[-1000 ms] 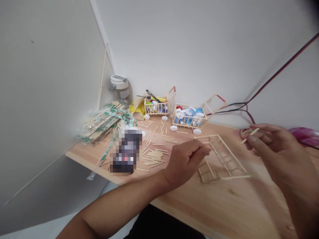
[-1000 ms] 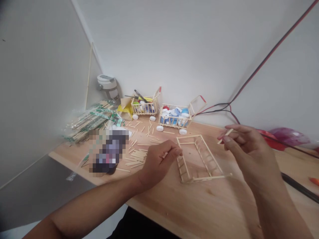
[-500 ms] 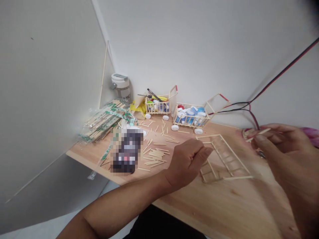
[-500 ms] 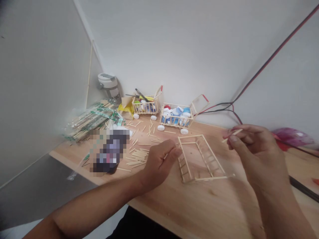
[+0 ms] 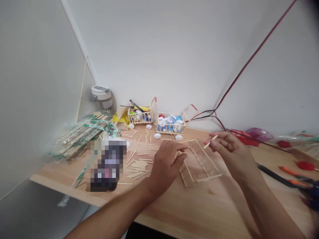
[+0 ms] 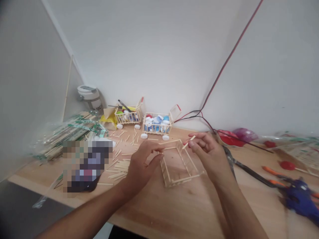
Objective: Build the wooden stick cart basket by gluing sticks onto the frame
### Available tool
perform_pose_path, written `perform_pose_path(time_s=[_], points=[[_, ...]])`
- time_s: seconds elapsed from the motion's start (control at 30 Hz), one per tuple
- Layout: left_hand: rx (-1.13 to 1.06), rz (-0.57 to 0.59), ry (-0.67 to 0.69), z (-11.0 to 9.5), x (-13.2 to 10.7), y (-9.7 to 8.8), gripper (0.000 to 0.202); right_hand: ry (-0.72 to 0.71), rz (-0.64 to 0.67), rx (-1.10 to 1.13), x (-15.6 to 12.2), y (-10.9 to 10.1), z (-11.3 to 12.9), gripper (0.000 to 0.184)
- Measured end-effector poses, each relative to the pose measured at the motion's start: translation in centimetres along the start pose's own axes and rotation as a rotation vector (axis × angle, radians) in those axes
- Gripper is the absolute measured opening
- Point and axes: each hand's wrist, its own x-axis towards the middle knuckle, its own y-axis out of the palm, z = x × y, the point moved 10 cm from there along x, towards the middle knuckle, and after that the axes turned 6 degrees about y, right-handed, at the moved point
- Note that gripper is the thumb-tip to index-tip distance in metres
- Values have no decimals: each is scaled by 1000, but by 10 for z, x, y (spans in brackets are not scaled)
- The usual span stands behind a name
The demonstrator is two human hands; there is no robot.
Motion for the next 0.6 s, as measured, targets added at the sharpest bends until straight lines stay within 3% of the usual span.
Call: perform_pose_path(time_s=[0.13,0.27,0.5,0.6], points=[[56,-12,101,-14,6,-1,14,-31,34,-43,-5,9,6,29],[94,31,55,-19,17,5,15,-117,75,-75,-10,18,20,26],[242,285,53,-24,33,42,21,-287,20,-30,-14,8,32,13],[259,308,40,-17,35,53,22,-318,23,-52,-16,6,32,13]])
